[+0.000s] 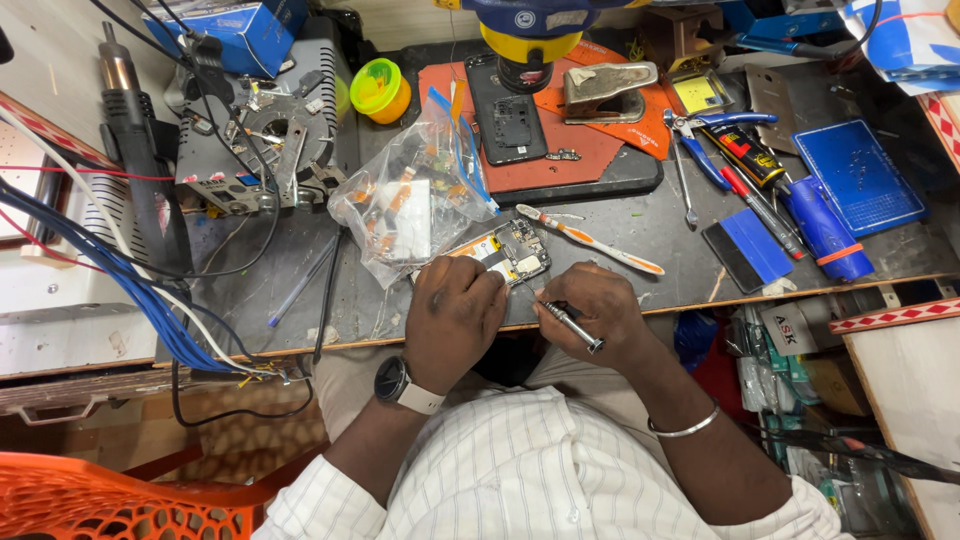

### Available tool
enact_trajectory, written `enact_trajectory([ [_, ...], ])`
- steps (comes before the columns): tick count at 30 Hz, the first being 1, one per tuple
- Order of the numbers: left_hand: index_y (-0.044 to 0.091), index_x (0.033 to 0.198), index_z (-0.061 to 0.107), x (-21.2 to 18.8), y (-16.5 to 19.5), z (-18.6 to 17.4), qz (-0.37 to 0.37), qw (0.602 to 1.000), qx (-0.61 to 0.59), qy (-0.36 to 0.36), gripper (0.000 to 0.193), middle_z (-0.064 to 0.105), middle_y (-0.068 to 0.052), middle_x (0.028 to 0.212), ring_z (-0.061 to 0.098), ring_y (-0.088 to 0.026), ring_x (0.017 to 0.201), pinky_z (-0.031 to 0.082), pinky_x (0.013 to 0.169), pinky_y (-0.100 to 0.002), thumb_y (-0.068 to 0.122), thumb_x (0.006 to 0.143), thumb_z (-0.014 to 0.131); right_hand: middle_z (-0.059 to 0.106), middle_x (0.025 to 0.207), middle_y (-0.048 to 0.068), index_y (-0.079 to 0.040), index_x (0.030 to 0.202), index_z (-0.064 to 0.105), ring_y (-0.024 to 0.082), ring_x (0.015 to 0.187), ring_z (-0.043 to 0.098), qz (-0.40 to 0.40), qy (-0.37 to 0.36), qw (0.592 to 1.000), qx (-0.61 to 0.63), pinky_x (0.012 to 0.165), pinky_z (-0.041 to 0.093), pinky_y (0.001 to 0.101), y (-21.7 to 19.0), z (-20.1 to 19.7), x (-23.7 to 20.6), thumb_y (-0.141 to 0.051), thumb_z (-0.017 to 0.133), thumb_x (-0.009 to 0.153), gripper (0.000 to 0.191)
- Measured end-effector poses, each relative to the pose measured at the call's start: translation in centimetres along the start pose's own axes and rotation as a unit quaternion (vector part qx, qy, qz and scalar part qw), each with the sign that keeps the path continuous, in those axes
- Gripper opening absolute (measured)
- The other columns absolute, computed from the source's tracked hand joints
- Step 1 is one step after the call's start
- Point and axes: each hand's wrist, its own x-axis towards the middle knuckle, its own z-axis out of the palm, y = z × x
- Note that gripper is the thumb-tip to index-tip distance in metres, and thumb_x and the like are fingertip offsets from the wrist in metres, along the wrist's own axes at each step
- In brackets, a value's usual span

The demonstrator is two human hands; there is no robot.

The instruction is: The person works at a repair bench on a disassembled smartphone, using a screwdriver to remove and tighten screws on the phone's internal frame and handling small internal components. They open a plastic bag of parts, reposition the phone repeatedly, and finally lift the phone chassis to view it.

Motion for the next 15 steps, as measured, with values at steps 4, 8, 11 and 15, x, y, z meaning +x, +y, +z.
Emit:
enact_trajectory([
  [4, 0.007, 0.091, 0.070, -0.01, 0.01, 0.02, 0.000, 1.000, 0.005, 0.004, 0.010, 0.058, -0.006, 0.091, 0.057, -0.028, 0.090, 0.048, 0.083, -0.043, 0.014, 0.087, 0.077, 0.068, 0.074, 0.006, -0.002, 0.087, 0.069, 0.019, 0.062, 0.066, 0.000, -0.001, 1.000, 0.013, 0.058, 0.050, 0.0323, -0.03, -0.01, 0.03, -0.002, 0.078, 0.076, 0.014],
  [8, 0.007, 0.090, 0.070, -0.02, -0.04, 0.07, -0.005, 1.000, 0.000, 0.004, 0.010, 0.058, -0.005, 0.090, 0.057, -0.027, 0.089, 0.048, 0.082, -0.043, 0.013, 0.087, 0.077, 0.067, 0.071, 0.005, -0.002, 0.087, 0.069, 0.017, 0.060, 0.065, -0.002, -0.004, 1.000, 0.017, 0.056, 0.049, 0.0312, -0.01, 0.04, 0.06, -0.002, 0.077, 0.077, 0.012],
  [11, 0.008, 0.090, 0.070, -0.06, -0.03, 0.10, -0.008, 1.000, -0.001, 0.002, 0.009, 0.058, -0.005, 0.090, 0.057, -0.027, 0.089, 0.048, 0.082, -0.042, 0.013, 0.087, 0.077, 0.067, 0.071, 0.005, -0.001, 0.086, 0.070, 0.017, 0.058, 0.064, 0.016, 0.008, 1.000, 0.016, 0.053, 0.048, 0.0307, -0.14, 0.06, 0.01, -0.002, 0.078, 0.077, 0.013],
  [15, 0.008, 0.089, 0.070, -0.10, -0.09, 0.07, -0.008, 1.000, -0.005, 0.001, 0.009, 0.058, -0.005, 0.089, 0.057, -0.027, 0.088, 0.048, 0.081, -0.043, 0.014, 0.087, 0.077, 0.066, 0.071, 0.006, -0.001, 0.086, 0.069, 0.018, 0.060, 0.065, -0.008, 0.004, 1.000, -0.004, 0.055, 0.048, 0.0318, -0.18, 0.13, 0.08, -0.001, 0.078, 0.077, 0.013],
])
